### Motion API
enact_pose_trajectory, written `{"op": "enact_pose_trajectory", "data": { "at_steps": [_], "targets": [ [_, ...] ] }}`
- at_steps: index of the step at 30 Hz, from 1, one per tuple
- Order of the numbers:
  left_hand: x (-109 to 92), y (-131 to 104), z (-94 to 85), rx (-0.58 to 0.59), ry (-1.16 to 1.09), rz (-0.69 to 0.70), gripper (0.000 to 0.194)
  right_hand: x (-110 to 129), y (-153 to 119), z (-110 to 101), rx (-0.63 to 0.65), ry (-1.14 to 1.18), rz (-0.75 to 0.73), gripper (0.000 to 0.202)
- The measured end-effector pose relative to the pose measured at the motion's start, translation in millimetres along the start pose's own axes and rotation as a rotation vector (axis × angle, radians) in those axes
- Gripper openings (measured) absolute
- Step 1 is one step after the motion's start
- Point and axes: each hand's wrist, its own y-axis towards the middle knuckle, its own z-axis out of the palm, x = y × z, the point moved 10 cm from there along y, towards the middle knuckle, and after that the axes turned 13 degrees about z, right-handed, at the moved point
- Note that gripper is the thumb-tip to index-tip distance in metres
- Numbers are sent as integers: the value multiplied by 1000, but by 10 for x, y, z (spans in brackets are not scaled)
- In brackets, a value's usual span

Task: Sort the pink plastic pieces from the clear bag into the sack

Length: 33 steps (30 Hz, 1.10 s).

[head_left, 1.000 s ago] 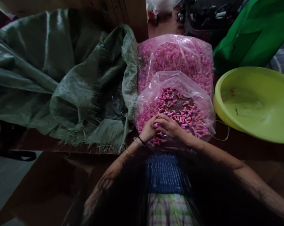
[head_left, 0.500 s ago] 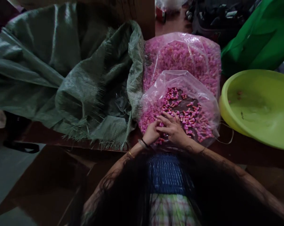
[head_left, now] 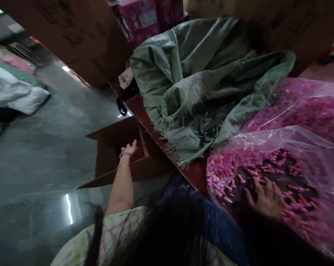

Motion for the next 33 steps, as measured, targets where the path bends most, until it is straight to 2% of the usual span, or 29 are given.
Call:
{"op": "enact_pose_trajectory", "data": {
  "at_steps": [2, 3, 4, 5, 6, 7, 9, 10, 11, 12, 14, 17, 20, 22, 26, 30, 33],
  "targets": [
    [-58, -81, -64, -119, 41, -30, 10, 21, -8, 26, 1, -14, -4, 53],
    [-215, -67, -54, -186, 47, -16, 8, 44, -3, 26, 2, -24, -9, 52],
    [-473, -10, 30, -219, 22, 46, 12, 68, 9, 21, 4, -37, -12, 50],
    [-816, 75, 184, -215, -30, 146, 17, 87, 26, 12, 6, -51, -14, 48],
    [-1241, 167, 410, -168, -106, 283, 21, 98, 45, 0, 9, -63, -14, 46],
    [-1721, 241, 725, -51, -209, 437, 24, 102, 65, -12, 9, -70, -13, 45],
    [-2671, 278, 1460, 265, -358, 681, 26, 94, 97, -39, 4, -70, -11, 42],
    [-3061, 292, 1800, 379, -382, 732, 27, 83, 107, -48, -1, -64, -12, 41],
    [-3377, 343, 2097, 436, -371, 732, 29, 69, 115, -56, -7, -54, -11, 40],
    [-3636, 422, 2359, 460, -338, 701, 34, 53, 121, -59, -14, -45, -10, 39],
    [-4022, 597, 2794, 492, -240, 602, 46, 18, 129, -64, -33, -28, -4, 37],
    [-4444, 794, 3170, 547, -177, 541, 50, -21, 142, -81, -71, -2, 5, 35],
    [-4672, 902, 3268, 587, -210, 592, 42, -37, 165, -101, -95, 29, 7, 32],
    [-4650, 918, 3261, 616, -221, 628, 36, -39, 184, -108, -99, 40, 4, 31],
    [-4295, 813, 3151, 649, -226, 676, 24, -33, 216, -112, -87, 64, -7, 29],
    [-3863, 685, 2949, 613, -224, 683, 19, -34, 223, -106, -74, 66, -14, 28],
    [-3774, 731, 2837, 548, -215, 669, 22, -32, 226, -101, -64, 69, -20, 28]
  ]
}}
